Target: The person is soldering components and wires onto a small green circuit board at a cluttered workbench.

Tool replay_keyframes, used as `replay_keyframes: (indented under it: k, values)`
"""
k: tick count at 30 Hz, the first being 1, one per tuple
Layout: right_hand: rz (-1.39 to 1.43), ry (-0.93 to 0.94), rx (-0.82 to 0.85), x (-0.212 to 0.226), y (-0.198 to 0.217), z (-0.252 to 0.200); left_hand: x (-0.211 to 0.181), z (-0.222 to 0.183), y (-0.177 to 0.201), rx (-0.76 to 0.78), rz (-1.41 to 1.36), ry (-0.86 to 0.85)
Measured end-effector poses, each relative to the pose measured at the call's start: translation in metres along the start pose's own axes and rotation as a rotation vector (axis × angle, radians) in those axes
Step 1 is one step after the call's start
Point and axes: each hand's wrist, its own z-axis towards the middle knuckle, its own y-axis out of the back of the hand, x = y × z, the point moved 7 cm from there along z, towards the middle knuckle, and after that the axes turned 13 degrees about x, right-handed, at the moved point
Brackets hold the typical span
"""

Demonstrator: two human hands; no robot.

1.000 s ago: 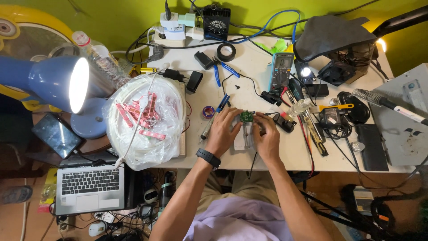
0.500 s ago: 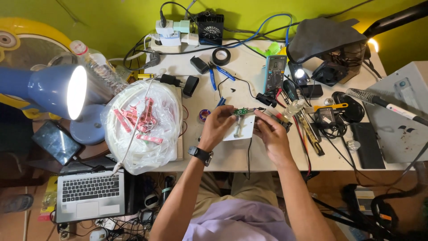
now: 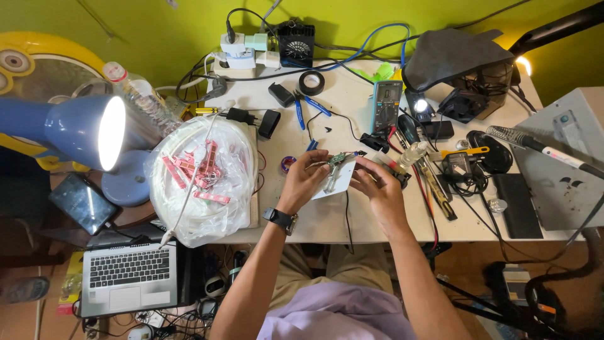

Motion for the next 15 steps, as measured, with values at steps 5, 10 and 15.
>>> replay_keyframes:
  k: [5, 10, 15]
  values:
    - [-0.061, -0.042, -0.013, -0.024, 0.019, 0.001, -0.014, -0.003, -0.005, 0.012, 0.124, -0.04]
    - [-0.014, -0.093, -0.078, -0.057, 0.037, 0.005, -0.024, -0.007, -0.008, -0.009, 0.451, -0.087]
    - [-0.037, -0.208, -0.021, -0.077, 0.025, 0.003, -0.033, -0.019, -0.019, -0.039, 0.832, -0.347]
